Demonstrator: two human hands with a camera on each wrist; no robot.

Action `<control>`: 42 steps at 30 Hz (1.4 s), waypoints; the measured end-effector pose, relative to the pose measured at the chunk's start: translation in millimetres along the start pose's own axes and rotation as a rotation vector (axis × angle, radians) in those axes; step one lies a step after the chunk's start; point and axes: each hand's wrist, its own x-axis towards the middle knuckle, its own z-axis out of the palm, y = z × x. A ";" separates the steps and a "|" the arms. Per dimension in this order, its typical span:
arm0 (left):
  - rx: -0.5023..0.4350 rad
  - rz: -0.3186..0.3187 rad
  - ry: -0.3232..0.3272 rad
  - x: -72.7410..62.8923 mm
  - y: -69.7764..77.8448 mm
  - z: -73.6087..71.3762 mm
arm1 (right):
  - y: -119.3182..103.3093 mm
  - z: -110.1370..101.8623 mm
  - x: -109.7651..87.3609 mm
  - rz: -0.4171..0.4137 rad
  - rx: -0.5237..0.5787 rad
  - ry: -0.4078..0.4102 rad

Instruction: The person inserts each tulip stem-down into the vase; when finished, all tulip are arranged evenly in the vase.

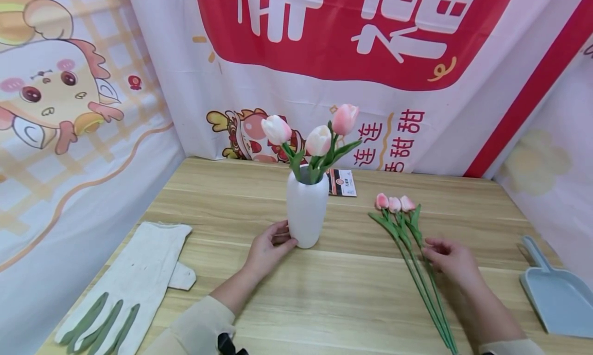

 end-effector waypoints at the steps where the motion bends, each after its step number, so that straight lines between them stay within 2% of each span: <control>1: 0.003 0.000 0.000 0.1 -0.3 0.0 | 1.5 0.4 0.3 0.004 -0.007 -0.004; 12: 0.013 -0.001 0.006 1.0 -0.6 0.0 | 2.5 1.6 1.8 0.018 -0.090 -0.021; 20: 0.013 0.009 0.004 1.1 0.1 0.1 | -4.1 0.0 2.0 0.081 -0.084 -0.043; 24: 0.010 0.011 0.003 0.9 0.0 0.4 | -3.3 -1.0 2.7 0.080 -0.077 -0.049; 34: 0.005 0.001 -0.002 0.1 0.3 0.3 | 3.5 -10.9 5.9 0.117 0.151 -0.065; 42: 0.004 0.001 -0.005 0.2 -0.6 0.1 | -7.0 -18.8 6.0 0.182 0.512 -0.070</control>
